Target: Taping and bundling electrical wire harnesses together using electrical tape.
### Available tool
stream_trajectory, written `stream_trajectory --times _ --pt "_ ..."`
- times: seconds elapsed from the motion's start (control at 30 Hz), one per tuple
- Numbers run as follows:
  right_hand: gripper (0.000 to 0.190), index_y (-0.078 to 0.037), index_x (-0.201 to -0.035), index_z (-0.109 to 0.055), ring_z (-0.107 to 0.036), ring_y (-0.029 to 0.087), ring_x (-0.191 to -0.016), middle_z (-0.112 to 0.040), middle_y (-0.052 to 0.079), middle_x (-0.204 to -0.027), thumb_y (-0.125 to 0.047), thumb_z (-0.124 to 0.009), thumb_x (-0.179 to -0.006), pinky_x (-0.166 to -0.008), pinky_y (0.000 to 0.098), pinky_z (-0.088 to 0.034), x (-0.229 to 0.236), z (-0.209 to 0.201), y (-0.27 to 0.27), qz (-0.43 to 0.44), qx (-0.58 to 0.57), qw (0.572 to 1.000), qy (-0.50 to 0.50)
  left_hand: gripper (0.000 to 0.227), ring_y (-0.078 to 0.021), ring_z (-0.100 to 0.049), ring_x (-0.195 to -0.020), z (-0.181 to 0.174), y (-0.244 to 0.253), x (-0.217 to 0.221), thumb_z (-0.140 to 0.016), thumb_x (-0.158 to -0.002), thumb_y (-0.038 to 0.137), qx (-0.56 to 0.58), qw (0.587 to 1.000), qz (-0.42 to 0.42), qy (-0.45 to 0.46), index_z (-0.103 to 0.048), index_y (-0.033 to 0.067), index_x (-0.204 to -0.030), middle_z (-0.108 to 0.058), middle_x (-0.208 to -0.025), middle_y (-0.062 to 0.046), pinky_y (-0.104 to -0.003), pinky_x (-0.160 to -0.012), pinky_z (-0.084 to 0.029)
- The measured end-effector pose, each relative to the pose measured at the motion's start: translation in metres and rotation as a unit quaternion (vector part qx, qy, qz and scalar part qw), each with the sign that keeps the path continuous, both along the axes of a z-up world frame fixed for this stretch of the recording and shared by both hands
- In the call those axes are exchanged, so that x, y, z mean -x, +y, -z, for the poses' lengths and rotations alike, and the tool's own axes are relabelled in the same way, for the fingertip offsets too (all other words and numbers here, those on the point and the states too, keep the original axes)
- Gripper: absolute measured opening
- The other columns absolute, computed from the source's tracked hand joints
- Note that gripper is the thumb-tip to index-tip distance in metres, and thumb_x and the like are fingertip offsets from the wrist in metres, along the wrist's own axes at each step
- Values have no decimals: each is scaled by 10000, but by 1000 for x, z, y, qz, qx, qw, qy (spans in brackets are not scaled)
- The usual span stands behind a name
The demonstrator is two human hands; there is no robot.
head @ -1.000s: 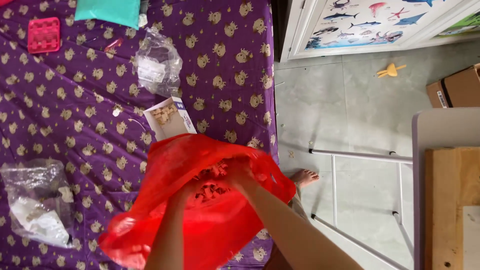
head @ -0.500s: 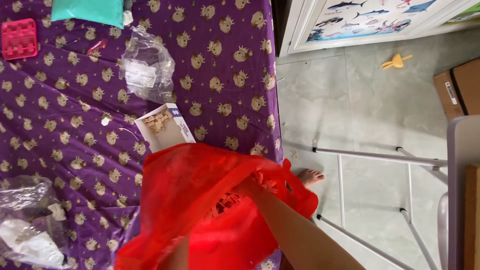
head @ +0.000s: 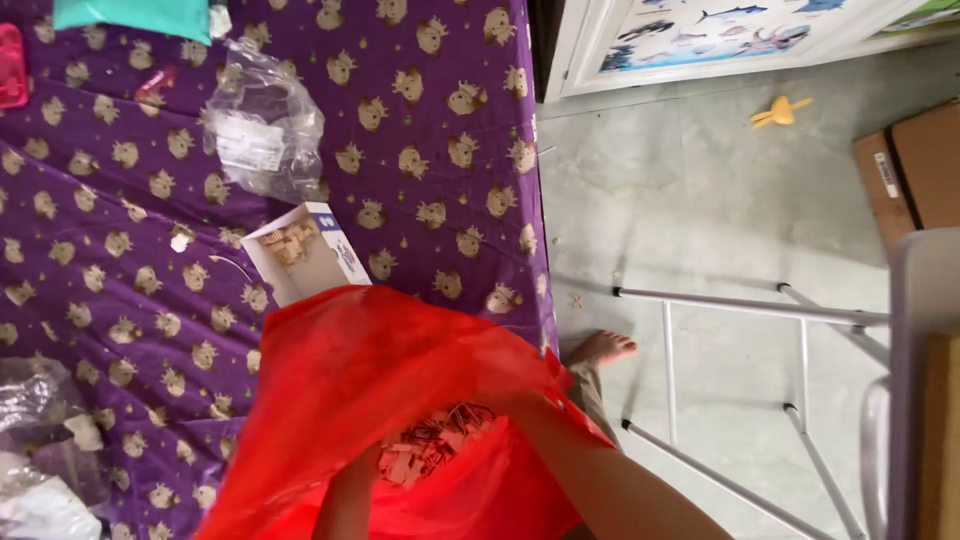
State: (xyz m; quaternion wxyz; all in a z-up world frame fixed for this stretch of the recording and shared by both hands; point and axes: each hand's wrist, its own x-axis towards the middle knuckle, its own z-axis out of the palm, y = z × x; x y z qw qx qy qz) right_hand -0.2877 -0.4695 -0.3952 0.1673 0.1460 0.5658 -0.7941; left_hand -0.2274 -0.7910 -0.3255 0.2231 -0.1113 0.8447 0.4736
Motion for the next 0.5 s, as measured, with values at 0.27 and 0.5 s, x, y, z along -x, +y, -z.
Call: stream_trajectory --times 0.27,0.5 --pt "446 -34 -1184 -702 -653 142 -948 -720 44 -1041 -192 -829 -787 -830 317 -532 -4 -152 25 -14 97 995 32 638 -293 -660 -1071 -155 188 94 -829 -807 139 -76 993 -91 28 -604 -61 -1370 -687 -1262 -217 -466 -885 -504" --pt "589 -77 -1262 -693 -677 153 -929 -758 38 -1073 -160 -850 -700 -830 302 -561 -5 -239 30 -50 59 997 -30 651 -216 -698 -1012 -220 209 70 -783 -786 97 -182 952 -223 102 -579 28 -1400 -719 -1195 -118 -372 -840 -570"
